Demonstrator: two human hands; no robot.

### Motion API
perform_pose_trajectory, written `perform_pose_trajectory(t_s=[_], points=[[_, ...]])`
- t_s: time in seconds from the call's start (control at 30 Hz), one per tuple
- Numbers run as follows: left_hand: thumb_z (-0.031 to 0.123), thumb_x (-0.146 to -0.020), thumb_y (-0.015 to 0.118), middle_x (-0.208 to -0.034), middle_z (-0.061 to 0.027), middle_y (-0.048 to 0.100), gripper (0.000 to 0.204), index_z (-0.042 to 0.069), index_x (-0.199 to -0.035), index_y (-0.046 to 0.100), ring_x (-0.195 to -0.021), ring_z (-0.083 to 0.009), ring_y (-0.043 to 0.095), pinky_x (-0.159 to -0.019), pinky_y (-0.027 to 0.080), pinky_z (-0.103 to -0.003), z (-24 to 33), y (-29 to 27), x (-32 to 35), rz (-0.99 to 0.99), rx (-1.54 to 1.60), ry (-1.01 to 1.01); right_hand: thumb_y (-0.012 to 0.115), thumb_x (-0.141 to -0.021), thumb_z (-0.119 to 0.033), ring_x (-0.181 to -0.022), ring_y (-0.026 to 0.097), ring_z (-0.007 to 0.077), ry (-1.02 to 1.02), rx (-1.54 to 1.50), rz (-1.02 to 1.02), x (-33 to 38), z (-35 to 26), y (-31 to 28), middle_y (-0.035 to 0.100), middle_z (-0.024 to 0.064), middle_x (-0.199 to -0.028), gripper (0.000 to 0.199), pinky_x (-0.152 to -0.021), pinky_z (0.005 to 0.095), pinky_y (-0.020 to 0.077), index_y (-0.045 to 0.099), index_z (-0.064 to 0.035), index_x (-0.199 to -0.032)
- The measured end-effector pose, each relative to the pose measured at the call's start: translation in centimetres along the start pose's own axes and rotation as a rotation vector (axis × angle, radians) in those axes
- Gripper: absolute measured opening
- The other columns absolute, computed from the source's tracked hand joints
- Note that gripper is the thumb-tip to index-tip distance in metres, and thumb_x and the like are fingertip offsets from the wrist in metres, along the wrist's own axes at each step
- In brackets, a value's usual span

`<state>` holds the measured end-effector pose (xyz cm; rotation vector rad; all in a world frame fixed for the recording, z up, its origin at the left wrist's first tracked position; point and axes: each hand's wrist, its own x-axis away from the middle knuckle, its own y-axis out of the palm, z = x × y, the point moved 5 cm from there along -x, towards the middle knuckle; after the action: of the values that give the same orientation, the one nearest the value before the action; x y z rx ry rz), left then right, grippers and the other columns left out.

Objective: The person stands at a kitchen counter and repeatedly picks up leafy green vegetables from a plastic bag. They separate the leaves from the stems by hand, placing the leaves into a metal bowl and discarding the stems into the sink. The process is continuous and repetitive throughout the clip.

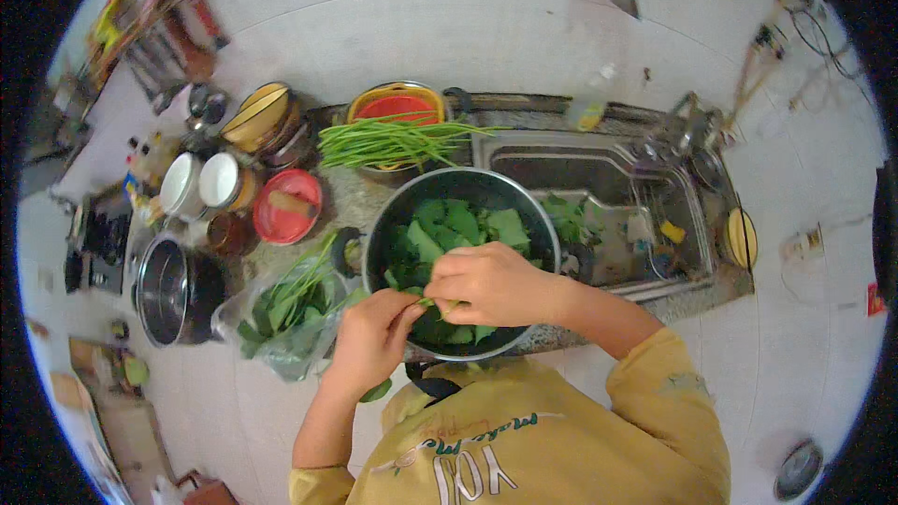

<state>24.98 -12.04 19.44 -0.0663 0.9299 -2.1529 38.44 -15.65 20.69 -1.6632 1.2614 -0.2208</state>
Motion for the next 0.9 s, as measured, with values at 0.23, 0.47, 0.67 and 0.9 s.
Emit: perform_pose_trajectory(t_s=[0.23,0.47,0.67,0.9], points=[[0.001,-0.071,0.058,-0.063,-0.0112,0.053,0.008,0.001,-0.078,0.060,-0.054,-0.0262,0.052,-0.048,0.040,-0.032,1.7,1.0,-0.2,-0.220,0.146,0.155,0.059,-0.067,-0.010,-0.066,0.056,0.0224,0.099,-0.490,-0.009,2.6,-0.1,-0.6,0.058,0.0086,-0.073,0.015,-0.056,0.0307,0.0450,0.063,-0.0034,-0.080],[-0.003,-0.065,0.053,-0.064,-0.0098,0.055,0.015,0.002,-0.077,0.060,-0.056,-0.0253,0.055,-0.048,0.043,-0.030,4.0,3.3,-1.0,-0.358,0.257,0.332,0.057,-0.070,-0.002,-0.064,0.054,0.0105,0.372,-1.053,-0.066,6.5,0.8,0.1,0.060,0.0065,-0.075,0.009,-0.053,0.0232,0.0416,0.064,0.0002,-0.075],[0.003,-0.080,0.047,-0.067,-0.0094,0.051,0.015,0.002,-0.090,0.058,-0.058,-0.0171,0.050,-0.052,0.039,-0.025,3.4,3.6,-3.1,-0.201,0.140,0.151,0.061,-0.075,-0.011,-0.072,0.055,0.0106,0.714,-0.537,0.387,10.3,6.5,-4.2,0.060,0.0033,-0.075,0.012,-0.066,0.0245,0.0444,0.066,-0.0038,-0.083],[0.017,-0.085,0.048,-0.067,-0.0006,0.045,0.041,-0.003,-0.120,0.042,-0.056,-0.0077,0.039,-0.050,0.032,-0.020,0.7,4.4,-4.7,-0.106,1.249,-0.338,0.064,-0.072,-0.022,-0.083,0.058,0.0192,1.026,0.432,0.425,21.7,18.8,-7.1,0.061,0.0117,-0.093,0.051,-0.077,0.0307,0.0444,0.049,-0.0070,-0.118]])
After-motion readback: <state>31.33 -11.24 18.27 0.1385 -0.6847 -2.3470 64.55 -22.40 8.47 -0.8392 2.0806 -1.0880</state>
